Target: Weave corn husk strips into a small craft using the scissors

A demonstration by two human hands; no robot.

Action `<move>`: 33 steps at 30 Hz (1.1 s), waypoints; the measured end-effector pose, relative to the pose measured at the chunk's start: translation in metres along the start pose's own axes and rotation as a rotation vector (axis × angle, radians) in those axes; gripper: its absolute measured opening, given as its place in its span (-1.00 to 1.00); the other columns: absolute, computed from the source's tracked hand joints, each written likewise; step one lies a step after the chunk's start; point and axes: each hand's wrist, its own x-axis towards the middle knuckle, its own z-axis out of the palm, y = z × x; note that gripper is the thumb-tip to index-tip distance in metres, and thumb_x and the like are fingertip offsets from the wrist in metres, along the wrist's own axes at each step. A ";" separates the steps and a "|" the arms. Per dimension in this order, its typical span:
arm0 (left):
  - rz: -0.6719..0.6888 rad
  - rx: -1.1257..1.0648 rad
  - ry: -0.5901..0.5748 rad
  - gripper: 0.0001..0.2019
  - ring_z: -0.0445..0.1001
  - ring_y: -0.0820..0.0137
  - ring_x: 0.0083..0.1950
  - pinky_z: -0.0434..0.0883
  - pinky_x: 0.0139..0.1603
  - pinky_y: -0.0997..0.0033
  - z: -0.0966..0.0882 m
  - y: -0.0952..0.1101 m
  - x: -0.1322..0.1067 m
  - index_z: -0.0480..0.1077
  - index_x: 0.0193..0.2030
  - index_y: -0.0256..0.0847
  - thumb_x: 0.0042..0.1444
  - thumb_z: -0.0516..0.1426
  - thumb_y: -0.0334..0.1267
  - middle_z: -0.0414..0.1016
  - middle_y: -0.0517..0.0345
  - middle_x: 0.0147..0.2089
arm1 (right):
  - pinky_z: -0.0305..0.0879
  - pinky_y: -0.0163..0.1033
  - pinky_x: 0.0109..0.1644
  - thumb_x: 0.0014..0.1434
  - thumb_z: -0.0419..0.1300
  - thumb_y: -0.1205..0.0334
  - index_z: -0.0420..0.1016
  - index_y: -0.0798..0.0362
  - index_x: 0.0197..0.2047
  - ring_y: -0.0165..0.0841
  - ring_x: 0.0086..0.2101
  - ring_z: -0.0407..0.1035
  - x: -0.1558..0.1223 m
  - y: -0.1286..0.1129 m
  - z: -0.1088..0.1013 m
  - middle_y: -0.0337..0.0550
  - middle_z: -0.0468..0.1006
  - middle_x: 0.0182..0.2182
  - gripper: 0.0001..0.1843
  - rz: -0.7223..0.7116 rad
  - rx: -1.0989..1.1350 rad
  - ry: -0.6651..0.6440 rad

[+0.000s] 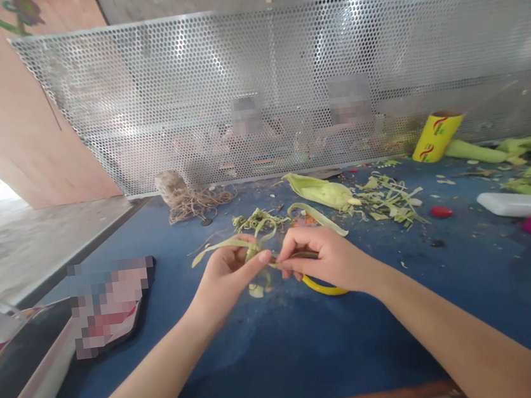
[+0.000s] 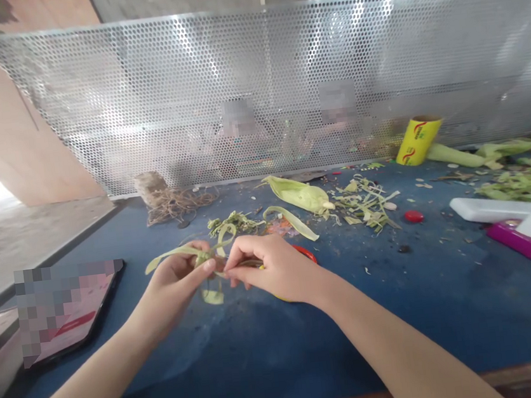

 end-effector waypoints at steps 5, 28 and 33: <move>-0.019 -0.080 0.056 -0.79 0.40 0.50 -0.46 0.29 -0.45 0.55 0.003 -0.004 -0.001 0.41 -0.33 -0.27 -0.14 0.24 -0.25 0.49 0.17 -0.45 | 0.30 -0.34 -0.35 0.09 0.09 0.32 0.30 0.06 -0.41 -0.46 -0.45 0.37 0.000 0.004 0.002 -0.26 0.45 -0.51 -0.95 -0.023 -0.085 0.008; 0.023 -0.047 -0.033 -0.81 0.45 0.31 -0.18 0.35 -0.16 0.39 -0.004 0.003 0.003 0.52 -0.39 -0.30 -0.04 0.17 -0.20 0.51 -0.03 -0.14 | 0.29 -0.28 -0.28 0.22 -0.09 0.12 0.33 0.07 -0.16 -0.46 -0.40 0.35 0.009 0.021 0.002 -0.13 0.48 -0.32 -0.72 0.082 0.091 -0.169; -0.010 -0.082 -0.078 -0.67 0.50 0.28 -0.22 0.39 -0.22 0.34 0.004 0.001 0.000 0.30 -0.09 -0.24 -0.01 0.15 -0.20 0.55 0.06 -0.30 | 0.25 -0.27 -0.30 0.04 0.17 0.14 0.03 -0.09 0.16 -0.44 -0.41 0.25 0.007 0.027 0.017 -0.18 0.39 -0.26 -0.36 0.007 -0.099 0.087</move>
